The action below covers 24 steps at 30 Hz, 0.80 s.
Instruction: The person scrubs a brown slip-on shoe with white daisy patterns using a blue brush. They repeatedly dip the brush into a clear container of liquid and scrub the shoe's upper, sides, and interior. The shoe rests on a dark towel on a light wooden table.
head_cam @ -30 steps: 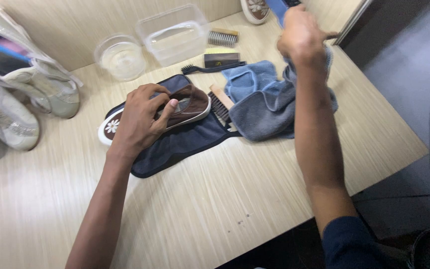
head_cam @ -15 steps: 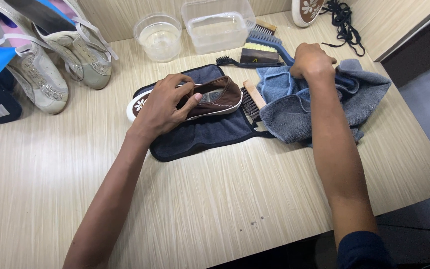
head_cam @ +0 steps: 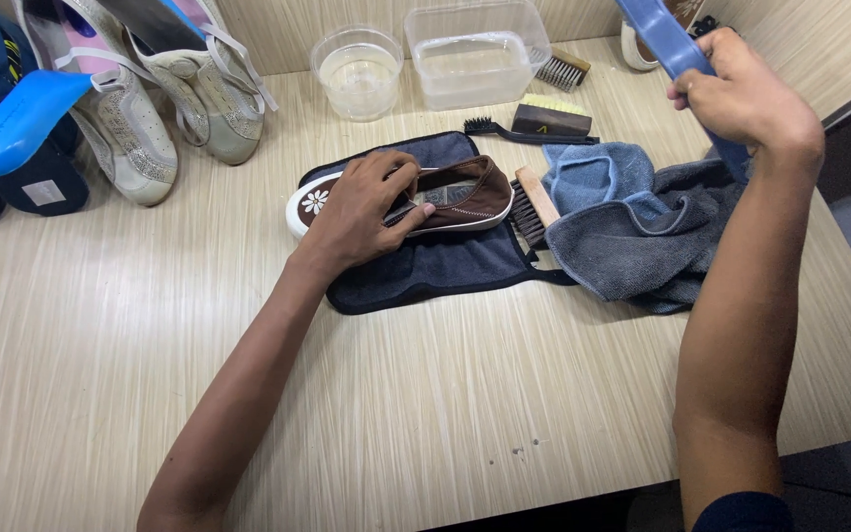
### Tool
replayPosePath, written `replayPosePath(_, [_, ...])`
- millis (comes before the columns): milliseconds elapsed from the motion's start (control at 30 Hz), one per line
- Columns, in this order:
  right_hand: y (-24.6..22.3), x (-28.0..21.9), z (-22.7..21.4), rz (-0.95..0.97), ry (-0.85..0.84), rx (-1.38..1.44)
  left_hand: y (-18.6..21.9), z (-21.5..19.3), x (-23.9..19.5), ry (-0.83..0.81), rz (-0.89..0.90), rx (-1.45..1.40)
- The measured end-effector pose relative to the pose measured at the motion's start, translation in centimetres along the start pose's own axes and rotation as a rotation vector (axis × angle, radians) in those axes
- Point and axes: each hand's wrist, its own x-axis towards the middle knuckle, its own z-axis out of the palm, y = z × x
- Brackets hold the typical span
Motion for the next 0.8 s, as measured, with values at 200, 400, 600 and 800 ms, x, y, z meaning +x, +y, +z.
replayPosePath(200, [-6.2, -1.0, 4.1, -0.466, 0.349, -0.320, 0.7, 0.7, -1.0, 0.102, 0.042, 0.324])
replayPosePath(400, [-10.9, 3.1, 7.7, -0.630, 0.248, -0.444, 0.5, 0.9, -1.4, 0.167, 0.062, 0.344])
replayPosePath(600, [-13.1, 4.5, 8.3, -0.488, 0.121, -0.433, -0.9, -1.0, -1.9, 0.162, 0.174, 0.215])
replayPosePath(800, [-12.8, 5.7, 9.7, -0.442, 0.130, -0.425, -1.5, -1.5, -2.0, 0.125, 0.194, 0.189])
